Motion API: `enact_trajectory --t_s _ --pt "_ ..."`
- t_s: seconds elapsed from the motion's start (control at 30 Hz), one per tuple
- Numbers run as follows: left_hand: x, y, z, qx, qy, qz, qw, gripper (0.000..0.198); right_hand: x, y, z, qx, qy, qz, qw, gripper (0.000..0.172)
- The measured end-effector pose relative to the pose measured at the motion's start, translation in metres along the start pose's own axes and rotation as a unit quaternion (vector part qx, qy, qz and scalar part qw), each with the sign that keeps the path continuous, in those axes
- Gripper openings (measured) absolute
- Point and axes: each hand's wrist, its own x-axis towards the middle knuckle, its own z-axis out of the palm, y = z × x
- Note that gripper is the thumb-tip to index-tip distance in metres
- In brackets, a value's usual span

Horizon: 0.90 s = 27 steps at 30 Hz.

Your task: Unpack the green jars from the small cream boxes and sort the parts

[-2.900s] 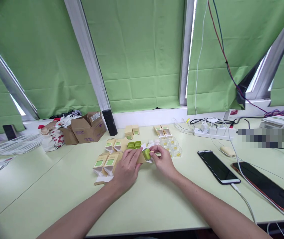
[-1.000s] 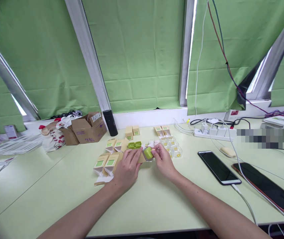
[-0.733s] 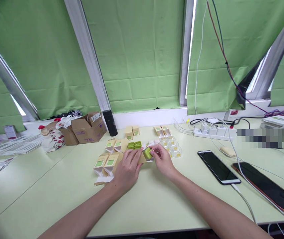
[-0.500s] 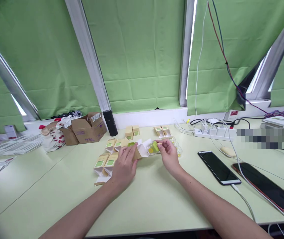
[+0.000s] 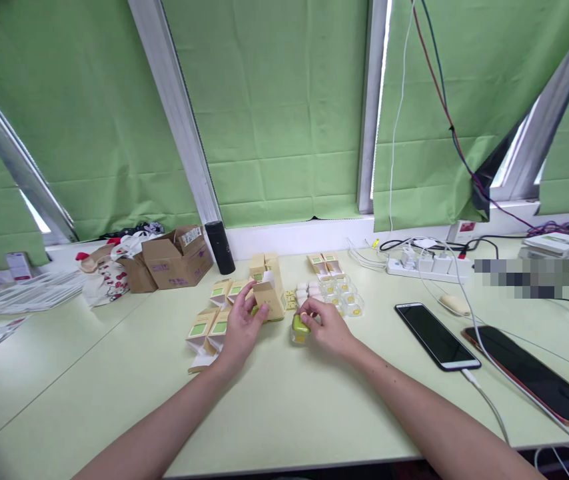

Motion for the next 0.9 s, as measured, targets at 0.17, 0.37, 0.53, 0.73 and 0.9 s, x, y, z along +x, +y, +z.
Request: enact_trajectory --t_s 0.17,0.37,0.53,0.73,0.9 --pt "0.002 -0.003 0.0 -0.102 0.007 -0.064 0.993 0.08 -0.003 -0.001 0.001 -0.048 -0.016 -0.014 0.999 0.009" --pt "0.001 -0.005 0.001 -0.189 -0.007 -0.105 0.976 0.06 -0.004 -0.005 0.002 -0.081 -0.021 -0.014 0.996 0.009" --pt "-0.001 -0.003 0.0 -0.211 -0.025 -0.124 0.969 0.045 -0.004 -0.008 0.001 -0.104 0.0 -0.016 0.994 0.013" --pt "-0.002 -0.005 0.0 -0.199 -0.045 -0.139 0.969 0.047 -0.003 -0.012 0.003 -0.065 0.047 -0.058 0.995 0.017" --pt "-0.003 -0.004 0.004 -0.189 -0.058 -0.143 0.97 0.045 -0.003 -0.021 0.009 -0.039 0.049 -0.051 0.997 0.024"
